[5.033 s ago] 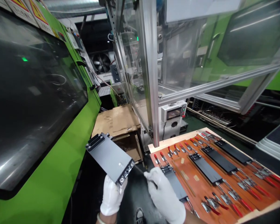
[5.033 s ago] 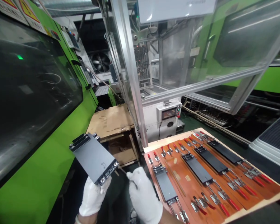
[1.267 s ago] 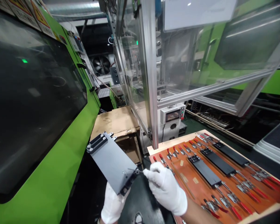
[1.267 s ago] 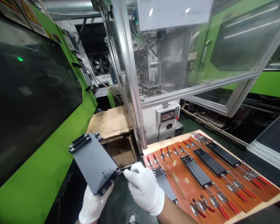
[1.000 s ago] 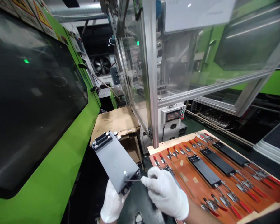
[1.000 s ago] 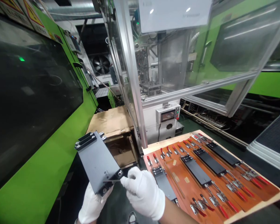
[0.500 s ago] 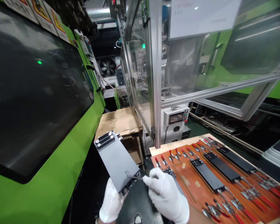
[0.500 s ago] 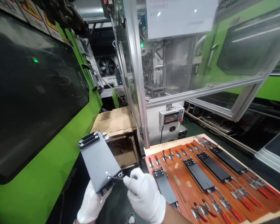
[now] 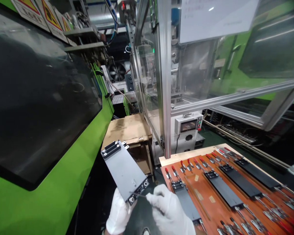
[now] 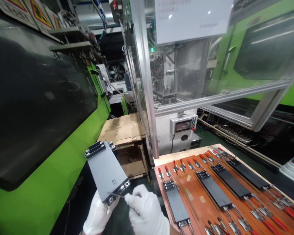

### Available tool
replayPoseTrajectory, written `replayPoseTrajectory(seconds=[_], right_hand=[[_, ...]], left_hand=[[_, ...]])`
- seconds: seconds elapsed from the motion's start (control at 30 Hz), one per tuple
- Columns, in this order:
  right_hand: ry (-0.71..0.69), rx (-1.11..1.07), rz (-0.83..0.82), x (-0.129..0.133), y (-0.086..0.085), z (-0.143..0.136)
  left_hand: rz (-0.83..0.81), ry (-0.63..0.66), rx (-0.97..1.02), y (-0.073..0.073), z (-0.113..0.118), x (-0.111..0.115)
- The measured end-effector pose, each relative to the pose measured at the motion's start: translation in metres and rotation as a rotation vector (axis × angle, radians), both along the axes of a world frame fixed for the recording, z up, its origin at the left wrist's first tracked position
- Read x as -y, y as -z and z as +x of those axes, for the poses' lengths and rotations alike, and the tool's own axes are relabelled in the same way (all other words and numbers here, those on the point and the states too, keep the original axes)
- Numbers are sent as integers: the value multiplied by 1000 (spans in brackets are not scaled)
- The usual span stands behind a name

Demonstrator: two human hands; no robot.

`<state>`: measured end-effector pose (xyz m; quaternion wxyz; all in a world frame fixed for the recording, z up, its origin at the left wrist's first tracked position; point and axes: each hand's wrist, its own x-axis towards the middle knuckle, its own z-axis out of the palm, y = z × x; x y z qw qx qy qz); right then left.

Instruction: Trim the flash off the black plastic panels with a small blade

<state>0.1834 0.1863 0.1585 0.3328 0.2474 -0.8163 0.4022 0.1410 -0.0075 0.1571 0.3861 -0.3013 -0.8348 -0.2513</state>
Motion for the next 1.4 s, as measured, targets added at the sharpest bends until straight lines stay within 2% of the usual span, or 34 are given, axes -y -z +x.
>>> replayPoseTrajectory(seconds=[0.1, 0.27, 0.4, 0.47, 0.53, 0.6, 0.7, 0.8, 0.97, 1.2, 1.27, 1.4], right_hand=[[45, 48, -91, -8, -5, -6], [41, 151, -39, -10, -8, -7], [-70, 449, -162, -8, -12, -2], [-129, 582, -250, -10, -16, -3], [-164, 644, -316, -12, -20, -6], [-174, 642, -343, -14, -23, -9], [-175, 613, -302, -14, -25, -10], [-205, 617, -259, -13, -26, -9], [-202, 619, -324, -11, -27, -10], [-230, 638, -318, 3, -28, -5], [-238, 639, -327, 7, -27, -1], [-295, 652, -310, 11, -27, 5]], left_hand=[[-27, 31, 0, -2, -1, 1], [18, 113, 102, -4, -3, 0], [75, 56, 110, 3, -5, 7], [59, 41, 61, -1, -4, 7], [48, 81, 34, -11, -3, 5], [55, 127, 27, -22, -2, 2], [32, 109, -20, -32, -2, 0], [19, 84, -22, -29, -1, 3], [15, 82, 9, -21, -1, 8], [12, 102, 0, -28, -3, -2], [67, 128, 50, -27, -3, -6], [324, 244, 345, -21, -5, -13]])
